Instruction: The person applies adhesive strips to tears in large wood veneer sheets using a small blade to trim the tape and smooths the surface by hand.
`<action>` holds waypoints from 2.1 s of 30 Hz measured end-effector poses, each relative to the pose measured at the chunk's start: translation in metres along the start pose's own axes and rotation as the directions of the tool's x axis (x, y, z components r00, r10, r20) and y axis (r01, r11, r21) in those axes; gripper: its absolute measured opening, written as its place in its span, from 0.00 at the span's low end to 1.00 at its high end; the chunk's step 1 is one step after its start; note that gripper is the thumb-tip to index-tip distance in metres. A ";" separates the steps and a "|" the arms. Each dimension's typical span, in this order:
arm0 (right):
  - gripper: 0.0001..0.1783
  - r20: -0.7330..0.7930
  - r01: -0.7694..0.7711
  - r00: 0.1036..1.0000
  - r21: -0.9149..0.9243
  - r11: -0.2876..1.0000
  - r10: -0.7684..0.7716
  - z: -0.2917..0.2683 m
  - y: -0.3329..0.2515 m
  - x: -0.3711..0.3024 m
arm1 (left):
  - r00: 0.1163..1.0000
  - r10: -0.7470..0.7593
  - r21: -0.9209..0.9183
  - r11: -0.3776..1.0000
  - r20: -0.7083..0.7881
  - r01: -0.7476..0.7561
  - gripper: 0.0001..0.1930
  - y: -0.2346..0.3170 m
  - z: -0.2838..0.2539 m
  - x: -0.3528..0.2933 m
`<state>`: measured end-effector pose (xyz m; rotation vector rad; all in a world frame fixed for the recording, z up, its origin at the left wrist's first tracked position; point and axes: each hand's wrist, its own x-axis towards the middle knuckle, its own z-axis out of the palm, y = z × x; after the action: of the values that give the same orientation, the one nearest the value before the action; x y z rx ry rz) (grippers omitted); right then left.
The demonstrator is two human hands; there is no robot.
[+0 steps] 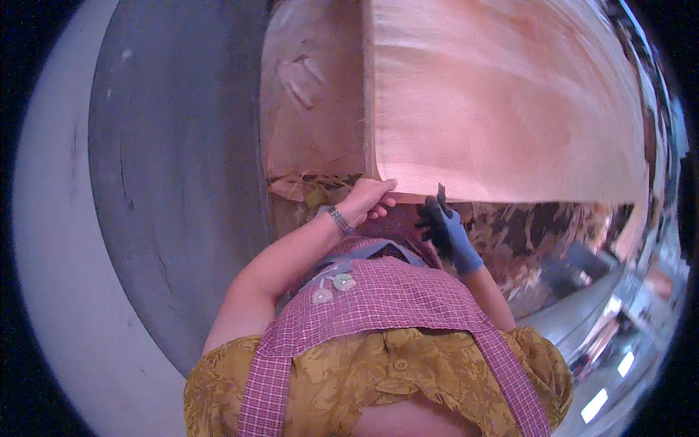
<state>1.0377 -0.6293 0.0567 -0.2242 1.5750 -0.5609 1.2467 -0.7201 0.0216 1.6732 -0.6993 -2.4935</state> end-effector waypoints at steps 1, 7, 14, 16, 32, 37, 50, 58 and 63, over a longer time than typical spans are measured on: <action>0.27 -0.074 -0.032 0.996 0.142 0.989 0.042 0.019 -0.002 -0.005 | 0.999 0.001 0.073 0.997 0.049 -0.004 0.18 0.016 -0.002 -0.007; 0.15 -0.427 0.276 0.904 0.548 0.789 -0.020 0.136 -0.012 -0.006 | 0.909 -0.084 0.182 0.983 0.408 0.009 0.27 0.026 -0.080 -0.007; 0.16 -0.589 0.568 0.781 0.530 0.629 -0.208 0.239 -0.003 -0.038 | 0.892 0.049 -0.360 0.924 0.449 0.130 0.46 0.062 -0.211 0.018; 0.16 -0.630 0.627 0.738 0.507 0.591 -0.243 0.279 0.009 -0.047 | 0.901 0.148 -0.422 0.906 0.407 0.041 0.47 0.085 -0.250 0.028; 0.48 -0.912 0.027 0.242 0.347 0.938 0.331 0.592 0.223 0.081 | 0.968 -0.130 0.205 0.975 0.217 0.085 0.18 0.119 -0.511 0.030; 0.33 -0.924 -0.054 0.177 0.336 0.940 0.340 0.548 0.148 0.061 | 0.990 -0.030 0.352 0.936 0.140 -0.021 0.16 0.190 -0.465 0.074; 0.26 -0.924 -0.052 0.085 0.369 0.928 0.372 0.538 0.155 0.070 | 0.991 -0.108 0.482 0.874 0.078 0.057 0.13 0.202 -0.453 0.088; 0.20 -0.972 -0.089 0.059 0.223 0.971 0.229 0.541 0.157 0.070 | 0.985 0.002 0.244 0.969 0.175 -0.045 0.20 0.229 -0.454 0.092; 0.24 -0.966 -0.050 0.084 0.241 0.969 0.244 0.542 0.141 0.041 | 0.997 0.025 0.330 0.944 -0.076 0.002 0.28 0.262 -0.459 0.084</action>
<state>1.5899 -0.6438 -0.0423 0.6438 2.8823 -0.7063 1.5690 -1.1329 -0.0886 1.8482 -1.1688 -2.3884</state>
